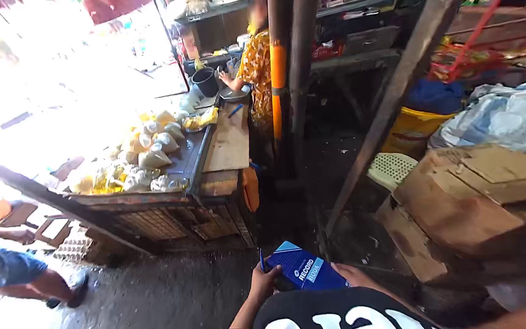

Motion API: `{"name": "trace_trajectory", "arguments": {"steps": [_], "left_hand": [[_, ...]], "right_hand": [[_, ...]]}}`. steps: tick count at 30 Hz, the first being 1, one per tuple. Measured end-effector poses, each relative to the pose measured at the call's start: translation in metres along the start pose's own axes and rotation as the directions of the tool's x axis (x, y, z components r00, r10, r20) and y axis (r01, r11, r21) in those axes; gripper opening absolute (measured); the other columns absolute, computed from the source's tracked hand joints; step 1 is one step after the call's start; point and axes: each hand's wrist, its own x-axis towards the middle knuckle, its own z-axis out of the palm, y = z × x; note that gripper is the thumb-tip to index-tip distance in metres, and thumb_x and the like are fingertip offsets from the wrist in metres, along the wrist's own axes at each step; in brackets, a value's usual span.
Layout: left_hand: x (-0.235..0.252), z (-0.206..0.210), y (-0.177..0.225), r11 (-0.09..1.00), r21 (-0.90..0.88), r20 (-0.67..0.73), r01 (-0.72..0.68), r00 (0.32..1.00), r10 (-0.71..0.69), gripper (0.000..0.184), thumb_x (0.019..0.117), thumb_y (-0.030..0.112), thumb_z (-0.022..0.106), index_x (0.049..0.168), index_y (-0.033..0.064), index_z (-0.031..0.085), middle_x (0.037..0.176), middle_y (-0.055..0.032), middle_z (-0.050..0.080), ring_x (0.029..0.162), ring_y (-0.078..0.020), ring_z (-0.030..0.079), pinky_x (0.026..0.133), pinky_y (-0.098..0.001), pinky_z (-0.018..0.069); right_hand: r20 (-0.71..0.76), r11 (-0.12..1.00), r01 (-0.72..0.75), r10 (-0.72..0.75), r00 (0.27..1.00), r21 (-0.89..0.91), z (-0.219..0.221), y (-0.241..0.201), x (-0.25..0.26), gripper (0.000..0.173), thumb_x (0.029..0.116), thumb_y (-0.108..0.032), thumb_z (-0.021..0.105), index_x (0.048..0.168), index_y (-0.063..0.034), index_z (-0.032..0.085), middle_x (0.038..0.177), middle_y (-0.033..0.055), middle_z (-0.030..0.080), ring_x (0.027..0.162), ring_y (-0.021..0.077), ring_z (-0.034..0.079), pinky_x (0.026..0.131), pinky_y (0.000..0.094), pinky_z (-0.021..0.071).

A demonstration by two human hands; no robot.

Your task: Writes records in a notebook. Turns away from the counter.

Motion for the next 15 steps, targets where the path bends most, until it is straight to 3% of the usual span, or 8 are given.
{"name": "trace_trajectory", "arguments": {"steps": [3,7,10,15], "left_hand": [[0.037,-0.031,0.078,0.987,-0.084,-0.034,-0.137,0.99,0.135,0.051,0.0971,0.008,0.069,0.144,0.0015,0.05,0.102,-0.0141,0.07,0.065,-0.0136,0.064,0.06,-0.0308,0.0563],[0.08,-0.069,0.146,0.954,-0.157,-0.206,-0.256,0.953,0.222,0.054,0.1023,0.008,0.061,0.151,0.0009,0.04,0.102,-0.0167,0.074,0.061,-0.0139,0.066,0.056,-0.0289,0.0557],[0.099,-0.091,0.166,0.935,-0.222,-0.331,-0.276,0.923,0.194,0.047,0.1067,0.01,0.053,0.15,0.0011,0.039,0.104,-0.0162,0.075,0.057,-0.0086,0.064,0.047,-0.021,0.0484],[0.117,-0.131,0.162,0.927,-0.252,-0.48,-0.278,0.867,0.13,0.038,0.1096,0.012,0.044,0.146,0.0005,0.044,0.098,-0.0119,0.077,0.053,-0.0028,0.062,0.042,-0.0151,0.0424]], "right_hand": [[-0.061,0.981,0.131,-0.123,0.99,0.141,-0.003,-0.093,0.048,0.041,0.1088,-0.026,0.052,0.135,0.0052,0.06,0.133,0.0252,0.063,0.125,0.0319,0.06,0.11,0.0496,0.0447],[-0.108,0.951,0.178,-0.155,0.982,0.253,0.001,-0.189,0.113,0.043,0.109,-0.031,0.051,0.138,0.0004,0.059,0.133,0.0212,0.064,0.12,0.0281,0.062,0.102,0.0501,0.0502],[-0.113,0.945,0.2,-0.176,0.978,0.26,0.001,-0.252,0.152,0.042,0.1097,-0.029,0.049,0.136,0.0016,0.06,0.131,0.022,0.064,0.117,0.0274,0.063,0.099,0.0479,0.0513],[0.049,0.929,0.371,-0.371,0.927,0.011,-0.019,-0.349,0.258,0.042,0.1105,-0.028,0.047,0.134,0.0028,0.063,0.131,0.0235,0.065,0.123,0.0288,0.062,0.108,0.0475,0.046]]}}
